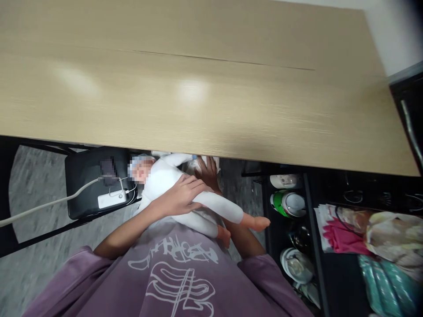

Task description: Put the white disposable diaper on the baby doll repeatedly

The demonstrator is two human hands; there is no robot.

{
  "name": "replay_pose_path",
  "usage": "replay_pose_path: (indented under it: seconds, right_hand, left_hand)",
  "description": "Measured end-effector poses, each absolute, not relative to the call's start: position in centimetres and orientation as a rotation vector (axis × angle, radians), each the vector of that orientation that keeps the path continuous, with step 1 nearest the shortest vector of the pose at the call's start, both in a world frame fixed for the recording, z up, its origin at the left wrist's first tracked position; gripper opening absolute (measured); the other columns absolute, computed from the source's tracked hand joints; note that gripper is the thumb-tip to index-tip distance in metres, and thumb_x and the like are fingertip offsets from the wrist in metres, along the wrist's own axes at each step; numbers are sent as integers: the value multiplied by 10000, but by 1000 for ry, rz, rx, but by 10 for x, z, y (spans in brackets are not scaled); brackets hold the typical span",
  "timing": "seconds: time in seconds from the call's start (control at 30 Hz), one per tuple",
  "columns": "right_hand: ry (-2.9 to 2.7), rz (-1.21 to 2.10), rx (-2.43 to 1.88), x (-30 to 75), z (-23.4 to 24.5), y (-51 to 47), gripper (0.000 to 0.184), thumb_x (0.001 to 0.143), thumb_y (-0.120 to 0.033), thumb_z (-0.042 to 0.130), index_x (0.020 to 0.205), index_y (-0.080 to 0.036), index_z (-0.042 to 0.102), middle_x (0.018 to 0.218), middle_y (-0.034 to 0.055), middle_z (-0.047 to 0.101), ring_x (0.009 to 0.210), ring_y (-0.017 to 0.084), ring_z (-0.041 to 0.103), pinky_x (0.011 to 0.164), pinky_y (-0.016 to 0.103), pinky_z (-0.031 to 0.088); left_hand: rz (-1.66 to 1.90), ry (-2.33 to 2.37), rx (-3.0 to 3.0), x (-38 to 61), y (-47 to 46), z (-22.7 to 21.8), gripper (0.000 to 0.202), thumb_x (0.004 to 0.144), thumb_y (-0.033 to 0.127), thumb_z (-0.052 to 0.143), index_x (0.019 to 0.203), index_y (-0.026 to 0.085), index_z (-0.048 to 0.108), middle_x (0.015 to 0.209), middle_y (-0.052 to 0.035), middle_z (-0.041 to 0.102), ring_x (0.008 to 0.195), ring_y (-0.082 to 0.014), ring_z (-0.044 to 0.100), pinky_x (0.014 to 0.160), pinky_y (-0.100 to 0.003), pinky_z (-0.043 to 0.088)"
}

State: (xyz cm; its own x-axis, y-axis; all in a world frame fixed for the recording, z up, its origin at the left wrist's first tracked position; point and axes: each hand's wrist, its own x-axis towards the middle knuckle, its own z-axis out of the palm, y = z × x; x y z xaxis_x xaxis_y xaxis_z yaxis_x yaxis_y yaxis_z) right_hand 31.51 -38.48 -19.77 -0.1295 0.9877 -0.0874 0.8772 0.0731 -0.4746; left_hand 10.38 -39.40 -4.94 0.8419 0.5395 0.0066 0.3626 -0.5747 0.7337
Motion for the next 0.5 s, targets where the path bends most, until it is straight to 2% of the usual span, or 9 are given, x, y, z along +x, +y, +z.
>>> replay_pose_path:
  seconds: [0.1,0.23,0.33,0.43,0.5]
  right_hand:
    - [-2020,561,-1948,308,-198,-370,512,1216,-355,521,1683,-145,546,1759,220,509,1635,383,375,1440,599,172]
    - [-1995,537,-1953,307,-192,-363,541,1166,-502,679,1577,-153,645,1665,198,617,1595,388,421,1439,612,125]
    - [-1975,567,-1960,313,-188,-363,539,1196,-558,600,1545,-154,670,1658,212,628,1565,377,445,1417,573,172]
    - [-1917,625,-1992,319,-187,-362,523,1241,-516,464,1575,-161,655,1699,212,593,1541,350,455,1356,516,276]
    - [-1890,663,-2000,321,-187,-359,525,1248,-492,423,1609,-170,628,1733,192,568,1555,332,437,1338,488,300]
  left_hand:
    - [269,662,2259,104,-394,-48,362,1166,401,707,1476,216,679,1326,-98,763,1223,-303,663,1104,-481,463]
    - [261,670,2262,104,-395,-49,392,1159,442,720,1483,226,679,1329,-101,760,1229,-307,668,1113,-485,473]
    - [256,666,2265,104,-396,-51,404,1159,445,723,1491,220,669,1339,-108,762,1235,-319,667,1118,-491,467]
    - [246,662,2263,105,-396,-52,398,1167,429,715,1506,228,659,1375,-110,764,1256,-320,667,1134,-493,453]
    - [242,660,2266,106,-395,-53,398,1170,438,712,1502,223,661,1385,-111,766,1261,-319,666,1135,-491,448]
